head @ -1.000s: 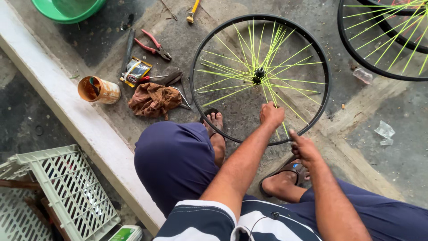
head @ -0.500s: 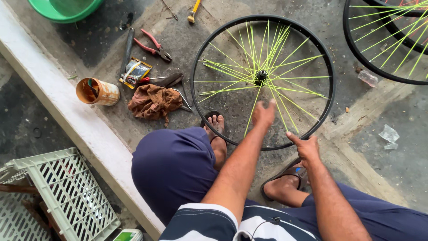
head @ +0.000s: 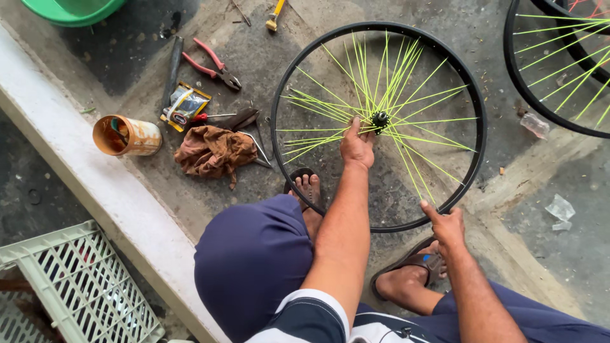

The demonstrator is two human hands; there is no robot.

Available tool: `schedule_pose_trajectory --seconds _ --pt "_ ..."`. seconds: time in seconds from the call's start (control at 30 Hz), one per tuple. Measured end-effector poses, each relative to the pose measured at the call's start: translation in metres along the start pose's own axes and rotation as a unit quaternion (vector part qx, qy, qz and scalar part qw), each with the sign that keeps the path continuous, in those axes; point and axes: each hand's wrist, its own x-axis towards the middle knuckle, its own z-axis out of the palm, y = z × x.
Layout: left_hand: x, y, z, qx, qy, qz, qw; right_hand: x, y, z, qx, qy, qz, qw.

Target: The person sits on the floor and works on a bicycle wheel with neon green spokes, repeatedly pressing and adjusting the tire bead into the rim. They rotate the wheel to work on different sections and briefly flip it over to check the alignment.

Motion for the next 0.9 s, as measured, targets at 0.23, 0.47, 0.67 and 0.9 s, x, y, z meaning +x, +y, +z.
schedule_pose_trajectory --seconds 0.23,0.47,0.67,0.9 --pt "0.004 0.007 -0.009 -0.002 0.027 0.082 0.996 -0.006 -0.008 0.000 0.003 -0.014 -0.009 1.000" --pt "-0.070 -0.010 0.001 0.452 0.248 0.189 0.836 -0.022 -0.034 -0.006 -0.093 0.028 -0.054 0.994" --pt "-0.112 -0.042 -0.027 0.506 0.080 -0.203 0.834 -0.020 -0.032 -0.006 -0.073 0.059 -0.096 0.991" --pt "-0.156 -0.063 -0.020 0.461 -0.113 -0.120 0.872 -0.013 -0.021 -0.001 -0.043 0.045 -0.135 0.989"
